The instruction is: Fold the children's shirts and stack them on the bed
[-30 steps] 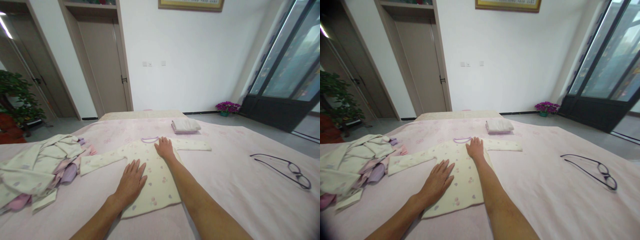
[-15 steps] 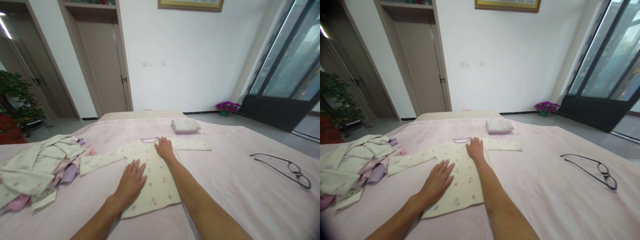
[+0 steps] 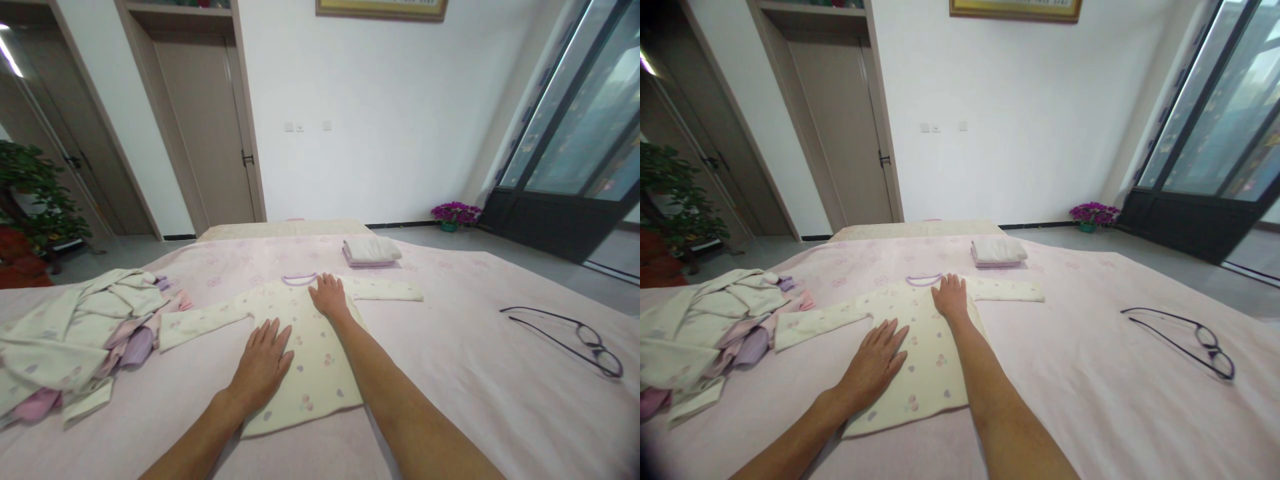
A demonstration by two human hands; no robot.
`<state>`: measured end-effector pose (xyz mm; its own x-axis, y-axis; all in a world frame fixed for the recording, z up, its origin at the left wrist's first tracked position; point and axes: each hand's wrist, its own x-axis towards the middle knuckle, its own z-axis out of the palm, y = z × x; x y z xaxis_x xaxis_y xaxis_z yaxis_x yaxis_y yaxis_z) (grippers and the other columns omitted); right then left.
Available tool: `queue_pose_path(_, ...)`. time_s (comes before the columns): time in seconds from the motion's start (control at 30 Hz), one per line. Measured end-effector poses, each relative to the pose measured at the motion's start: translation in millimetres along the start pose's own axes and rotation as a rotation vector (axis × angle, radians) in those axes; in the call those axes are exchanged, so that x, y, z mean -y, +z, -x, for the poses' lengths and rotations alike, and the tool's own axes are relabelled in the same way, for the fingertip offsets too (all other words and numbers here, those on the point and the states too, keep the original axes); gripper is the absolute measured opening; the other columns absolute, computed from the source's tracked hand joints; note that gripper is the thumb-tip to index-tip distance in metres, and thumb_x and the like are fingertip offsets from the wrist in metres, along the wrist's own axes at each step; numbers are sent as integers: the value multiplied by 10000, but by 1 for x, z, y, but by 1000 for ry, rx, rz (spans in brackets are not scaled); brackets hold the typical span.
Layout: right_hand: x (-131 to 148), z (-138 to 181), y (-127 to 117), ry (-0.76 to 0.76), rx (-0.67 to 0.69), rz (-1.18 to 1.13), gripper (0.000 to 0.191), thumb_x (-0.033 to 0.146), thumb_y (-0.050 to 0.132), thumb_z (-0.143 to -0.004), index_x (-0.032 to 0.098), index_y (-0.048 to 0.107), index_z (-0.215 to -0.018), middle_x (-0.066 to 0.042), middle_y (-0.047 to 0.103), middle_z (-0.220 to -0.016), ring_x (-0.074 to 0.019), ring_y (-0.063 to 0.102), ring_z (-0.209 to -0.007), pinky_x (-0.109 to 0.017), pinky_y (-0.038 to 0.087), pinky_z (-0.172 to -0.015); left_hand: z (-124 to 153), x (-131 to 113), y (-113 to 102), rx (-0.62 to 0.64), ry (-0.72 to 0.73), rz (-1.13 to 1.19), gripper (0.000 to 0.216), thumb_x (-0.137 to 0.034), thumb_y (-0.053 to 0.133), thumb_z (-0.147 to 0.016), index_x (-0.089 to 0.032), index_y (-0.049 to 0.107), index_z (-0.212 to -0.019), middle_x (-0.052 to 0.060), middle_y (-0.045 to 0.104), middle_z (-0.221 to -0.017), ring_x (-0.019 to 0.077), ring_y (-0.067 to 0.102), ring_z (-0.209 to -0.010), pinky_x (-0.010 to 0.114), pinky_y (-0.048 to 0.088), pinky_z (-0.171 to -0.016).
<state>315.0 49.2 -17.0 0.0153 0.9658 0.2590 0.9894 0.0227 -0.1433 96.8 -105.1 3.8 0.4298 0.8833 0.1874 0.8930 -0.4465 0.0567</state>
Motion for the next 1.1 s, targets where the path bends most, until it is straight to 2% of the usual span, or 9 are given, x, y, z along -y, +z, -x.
queue_pose_path(0.73, -2, 0, 1, -15, -41, -43, 597, 505, 343, -974, 144, 416, -1444, -172, 373, -1515, -292, 251, -1421, -480, 123, -1144, 0, 0, 1, 9, 1, -16, 536, -451, 372, -984, -205, 443, -1454, 134, 360, -1541, 312, 273, -1441, 505, 245, -1159)
queue_pose_path(1.1, -1, 4, -6, -45, -82, -42, 480, 442, 384, -972, 160, 531, -1332, -163, 459, -1451, -273, 345, -1352, -461, 151, -1124, 0, 0, 0, 10, 7, -6, 543, -460, 353, -986, -199, 443, -1454, 139, 357, -1542, 314, 263, -1444, 506, 234, -1162)
